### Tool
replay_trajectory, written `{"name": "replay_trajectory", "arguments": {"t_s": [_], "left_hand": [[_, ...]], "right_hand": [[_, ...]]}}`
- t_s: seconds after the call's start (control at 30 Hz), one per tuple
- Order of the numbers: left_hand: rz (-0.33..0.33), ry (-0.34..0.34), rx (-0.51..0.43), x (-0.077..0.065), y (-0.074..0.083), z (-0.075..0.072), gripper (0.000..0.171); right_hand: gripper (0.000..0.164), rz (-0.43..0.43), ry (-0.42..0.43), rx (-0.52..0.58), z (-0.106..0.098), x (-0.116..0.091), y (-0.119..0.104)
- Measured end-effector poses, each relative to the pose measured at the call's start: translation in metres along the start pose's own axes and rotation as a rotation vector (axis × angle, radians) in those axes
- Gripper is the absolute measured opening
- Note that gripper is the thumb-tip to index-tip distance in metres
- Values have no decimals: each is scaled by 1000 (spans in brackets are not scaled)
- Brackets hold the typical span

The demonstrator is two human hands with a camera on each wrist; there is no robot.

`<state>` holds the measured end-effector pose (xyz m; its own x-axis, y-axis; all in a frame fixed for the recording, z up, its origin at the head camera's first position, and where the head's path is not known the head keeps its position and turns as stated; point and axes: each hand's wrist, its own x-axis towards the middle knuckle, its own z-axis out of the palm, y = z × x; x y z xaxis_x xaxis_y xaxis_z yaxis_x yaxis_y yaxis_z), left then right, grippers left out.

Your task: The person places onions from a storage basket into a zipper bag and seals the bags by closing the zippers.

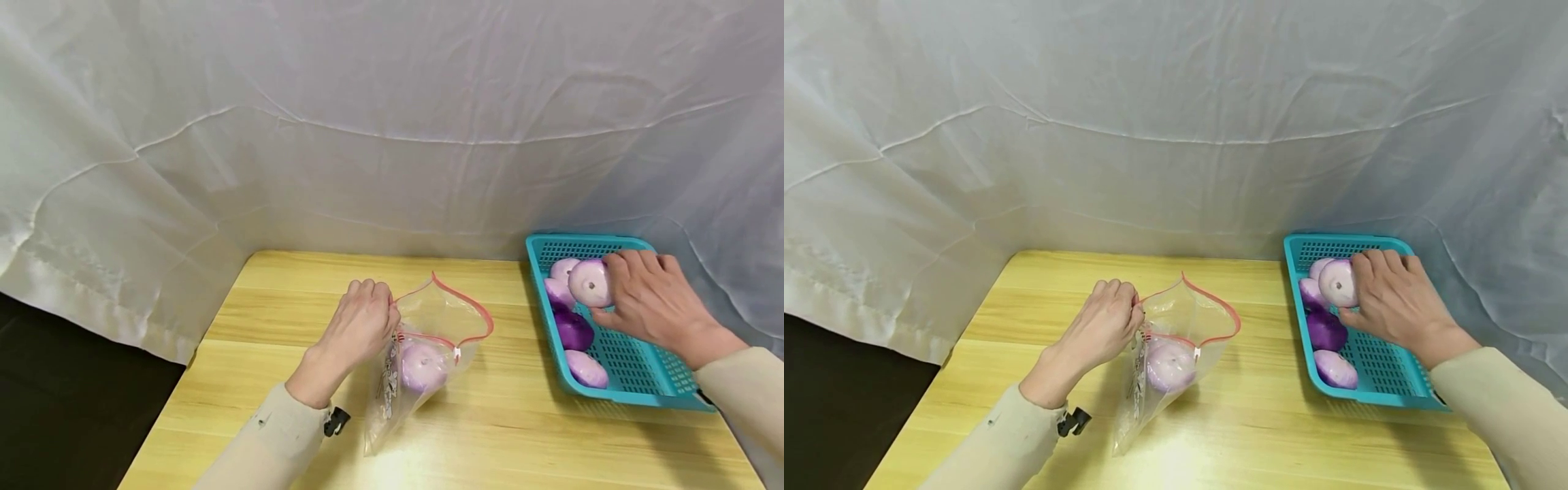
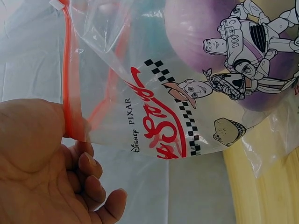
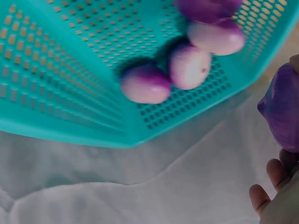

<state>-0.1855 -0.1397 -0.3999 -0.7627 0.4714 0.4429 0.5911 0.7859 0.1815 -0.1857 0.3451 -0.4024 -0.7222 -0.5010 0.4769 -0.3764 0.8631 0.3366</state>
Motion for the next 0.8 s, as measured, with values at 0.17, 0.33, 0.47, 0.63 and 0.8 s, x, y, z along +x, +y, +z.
{"name": "replay_trajectory", "arguments": {"t_s": [0.17,0.33,0.47,0.63,0.8], "left_hand": [[6,5,7,1,1,0,16],[14,16,23,2,1,1,17],[26,42,50,2,1,1,19],[45,82,100,2,2,1,22],[78,141,164,1,1,-1,23]], "right_hand": [[94,-40,60,-4,-11,15,-8],[98,-50,71,20,-25,33,-21],[94,-61,90,52,-37,51,-36],[78,-116,111,77,-51,74,-59],[77,-180,104,93,-63,98,-84]]}}
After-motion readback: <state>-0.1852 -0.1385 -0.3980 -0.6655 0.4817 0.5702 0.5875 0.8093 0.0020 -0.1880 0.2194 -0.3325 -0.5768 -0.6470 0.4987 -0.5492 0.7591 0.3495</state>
